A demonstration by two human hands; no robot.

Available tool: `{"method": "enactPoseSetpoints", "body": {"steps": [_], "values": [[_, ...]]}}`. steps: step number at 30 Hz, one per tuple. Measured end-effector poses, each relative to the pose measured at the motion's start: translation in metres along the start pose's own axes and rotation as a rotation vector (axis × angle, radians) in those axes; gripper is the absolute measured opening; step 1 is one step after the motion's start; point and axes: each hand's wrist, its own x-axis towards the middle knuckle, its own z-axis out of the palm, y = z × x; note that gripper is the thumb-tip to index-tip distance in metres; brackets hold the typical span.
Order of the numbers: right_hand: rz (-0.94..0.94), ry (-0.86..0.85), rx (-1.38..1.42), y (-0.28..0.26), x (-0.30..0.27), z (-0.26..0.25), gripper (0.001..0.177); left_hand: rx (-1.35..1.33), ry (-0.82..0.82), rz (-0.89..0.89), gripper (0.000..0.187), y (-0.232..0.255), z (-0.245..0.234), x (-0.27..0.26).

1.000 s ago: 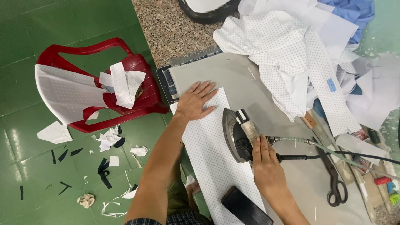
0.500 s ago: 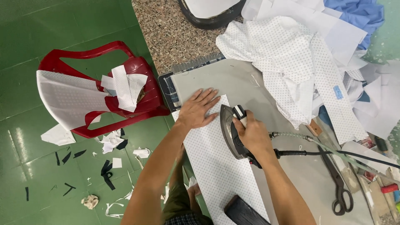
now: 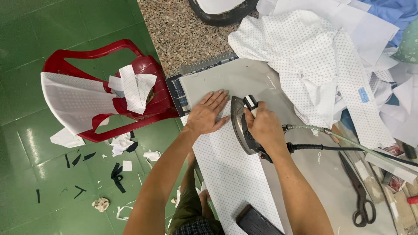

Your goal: The person irons a long piece of white dotted fabric on a work table using a steam iron and a black pressing block. They then use scissors to trim the fabric edges and continue ironing the cut piece.

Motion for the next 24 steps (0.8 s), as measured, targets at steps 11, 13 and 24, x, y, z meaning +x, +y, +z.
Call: {"method": "enactPoseSetpoints", "body": {"steps": [11, 13, 24], "values": [[0.007, 0.036, 0.324, 0.011, 0.000, -0.004, 0.058, 0.121, 0.108, 0.008, 0.067, 0.002, -0.001, -0.006], [-0.081, 0.075, 0.342, 0.011, -0.001, -0.005, 0.054, 0.191, 0.181, 0.025, 0.065, 0.015, -0.002, -0.013], [-0.023, 0.009, 0.010, 0.001, 0.000, -0.001, 0.048, -0.594, -0.107, 0.621, 0.062, 0.279, 0.019, -0.136]]}}
